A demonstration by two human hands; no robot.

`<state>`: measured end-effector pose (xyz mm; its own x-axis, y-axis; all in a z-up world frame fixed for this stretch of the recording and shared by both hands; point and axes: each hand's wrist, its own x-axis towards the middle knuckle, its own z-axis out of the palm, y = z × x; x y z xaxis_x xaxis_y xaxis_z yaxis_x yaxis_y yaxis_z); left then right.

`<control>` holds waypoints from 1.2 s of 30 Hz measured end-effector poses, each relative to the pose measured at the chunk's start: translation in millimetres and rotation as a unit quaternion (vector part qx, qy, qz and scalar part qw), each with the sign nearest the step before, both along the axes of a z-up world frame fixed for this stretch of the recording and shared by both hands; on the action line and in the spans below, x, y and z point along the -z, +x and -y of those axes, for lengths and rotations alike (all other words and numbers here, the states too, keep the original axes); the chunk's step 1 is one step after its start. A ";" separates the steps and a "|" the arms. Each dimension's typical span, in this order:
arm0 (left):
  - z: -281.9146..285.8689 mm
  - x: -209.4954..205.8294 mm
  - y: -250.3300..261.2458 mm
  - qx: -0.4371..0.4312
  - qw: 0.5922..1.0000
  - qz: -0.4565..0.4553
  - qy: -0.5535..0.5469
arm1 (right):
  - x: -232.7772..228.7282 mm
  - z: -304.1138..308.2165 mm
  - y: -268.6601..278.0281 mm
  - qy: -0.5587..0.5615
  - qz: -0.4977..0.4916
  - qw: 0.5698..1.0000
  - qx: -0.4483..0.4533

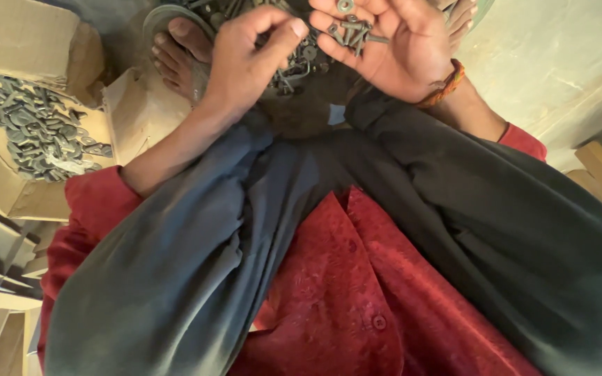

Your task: Sorting through a large pile of screws, bolts, and washers on the floor.

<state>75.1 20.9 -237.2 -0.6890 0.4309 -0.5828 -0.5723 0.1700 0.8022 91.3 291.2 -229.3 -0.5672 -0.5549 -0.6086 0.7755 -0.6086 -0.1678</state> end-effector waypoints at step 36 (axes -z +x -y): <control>-9.8 -15.9 -13.1 0.126 0.897 -0.411 -0.102 | -2.1 3.2 2.0 -0.036 -0.023 0.997 -0.060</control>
